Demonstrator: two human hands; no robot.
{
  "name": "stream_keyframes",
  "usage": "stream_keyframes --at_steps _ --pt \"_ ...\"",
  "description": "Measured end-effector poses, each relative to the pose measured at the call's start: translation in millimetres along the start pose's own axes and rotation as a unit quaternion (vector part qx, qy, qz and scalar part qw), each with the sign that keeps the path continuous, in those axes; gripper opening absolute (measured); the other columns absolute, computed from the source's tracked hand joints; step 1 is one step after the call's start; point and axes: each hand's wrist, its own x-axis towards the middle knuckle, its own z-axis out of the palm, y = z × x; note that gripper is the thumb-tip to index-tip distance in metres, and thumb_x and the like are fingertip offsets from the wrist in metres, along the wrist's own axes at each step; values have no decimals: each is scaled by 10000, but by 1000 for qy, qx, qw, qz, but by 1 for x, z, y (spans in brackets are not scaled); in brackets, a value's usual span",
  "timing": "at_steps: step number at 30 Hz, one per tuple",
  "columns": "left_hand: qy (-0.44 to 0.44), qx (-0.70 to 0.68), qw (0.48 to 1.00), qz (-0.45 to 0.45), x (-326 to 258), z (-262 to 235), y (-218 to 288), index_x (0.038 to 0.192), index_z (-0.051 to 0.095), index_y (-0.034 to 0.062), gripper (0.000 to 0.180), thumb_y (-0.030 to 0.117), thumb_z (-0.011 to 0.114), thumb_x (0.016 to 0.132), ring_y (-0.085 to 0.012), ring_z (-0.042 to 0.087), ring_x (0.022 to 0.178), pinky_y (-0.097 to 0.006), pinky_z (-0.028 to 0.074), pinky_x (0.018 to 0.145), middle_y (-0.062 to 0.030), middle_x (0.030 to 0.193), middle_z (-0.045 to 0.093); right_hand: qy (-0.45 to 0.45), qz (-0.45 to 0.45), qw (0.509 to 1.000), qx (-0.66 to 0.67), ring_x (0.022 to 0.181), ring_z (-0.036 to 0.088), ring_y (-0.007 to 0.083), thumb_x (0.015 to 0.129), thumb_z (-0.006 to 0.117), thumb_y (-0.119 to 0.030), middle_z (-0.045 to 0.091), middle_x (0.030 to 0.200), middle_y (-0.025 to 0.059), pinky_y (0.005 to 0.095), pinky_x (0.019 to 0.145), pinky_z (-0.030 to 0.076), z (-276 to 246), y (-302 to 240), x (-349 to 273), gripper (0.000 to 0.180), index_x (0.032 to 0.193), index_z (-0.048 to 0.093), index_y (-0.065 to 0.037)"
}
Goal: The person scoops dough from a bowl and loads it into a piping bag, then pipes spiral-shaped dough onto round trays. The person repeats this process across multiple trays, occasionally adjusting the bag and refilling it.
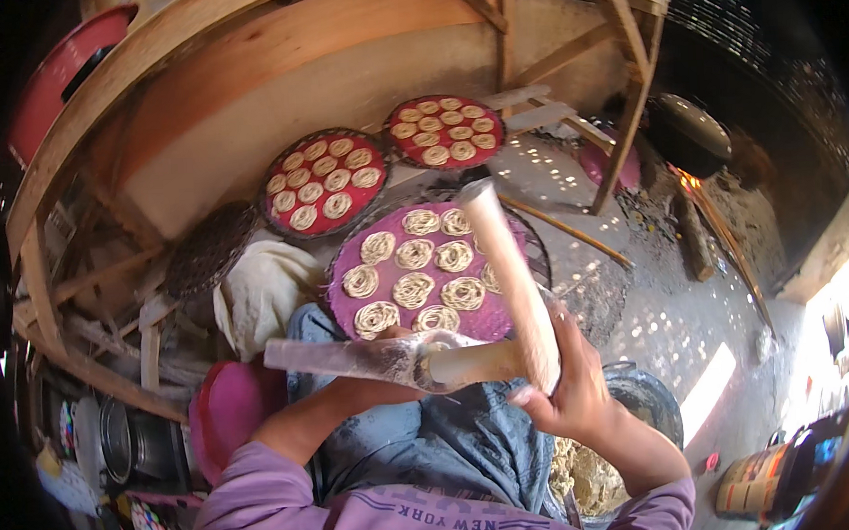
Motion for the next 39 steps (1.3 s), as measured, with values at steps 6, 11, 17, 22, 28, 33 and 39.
stream_keyframes --at_steps 6,11,17,22,28,33,39 --pt "-39 -106 993 26 -40 11 -2 1164 585 49 382 278 656 866 -232 628 1010 -373 456 899 -157 1052 647 -220 -93 964 -118 773 639 397 747 657 -659 554 1036 305 454 597 550 26 -28 25 1099 1417 237 104" --pt "48 -181 982 -19 -92 43 -10 1257 528 58 453 290 652 888 -211 563 1012 -368 431 884 -100 1120 589 -344 -56 935 -68 800 634 426 809 602 -613 514 1135 330 470 652 547 82 -29 26 1017 1444 208 77" --pt "-92 -368 850 -365 -196 48 -33 910 650 35 301 330 693 865 -87 526 515 -297 409 465 -5 606 579 -137 217 963 85 1339 379 369 958 543 -290 422 1401 270 429 1082 317 86 54 27 632 1428 300 56" --pt "-170 -167 902 -360 -265 -17 -46 896 642 5 289 293 659 902 -138 655 740 -307 524 675 -66 802 670 158 324 933 -3 1220 494 291 967 521 -181 510 1293 206 373 935 468 63 168 8 471 1393 415 -10" --pt "509 -336 733 -301 -292 -148 -155 1188 471 40 392 308 612 939 -202 637 885 -337 549 750 -137 1085 615 42 429 752 499 943 592 224 937 519 -287 616 1092 67 284 763 504 51 200 -7 330 1200 579 -96" --pt "658 -443 560 -239 -290 -215 -273 1405 299 1 723 388 648 903 -324 554 1133 -443 482 982 -212 1295 508 82 455 719 518 875 656 215 917 543 -283 663 1056 59 332 643 553 62 193 3 348 1190 576 -71" --pt "730 -453 481 -176 -293 -249 -317 1220 543 65 461 274 717 848 -233 585 1093 -424 496 950 -91 1195 599 80 384 713 581 942 671 246 896 571 -199 674 1099 94 388 744 580 65 171 0 325 1168 589 -23"
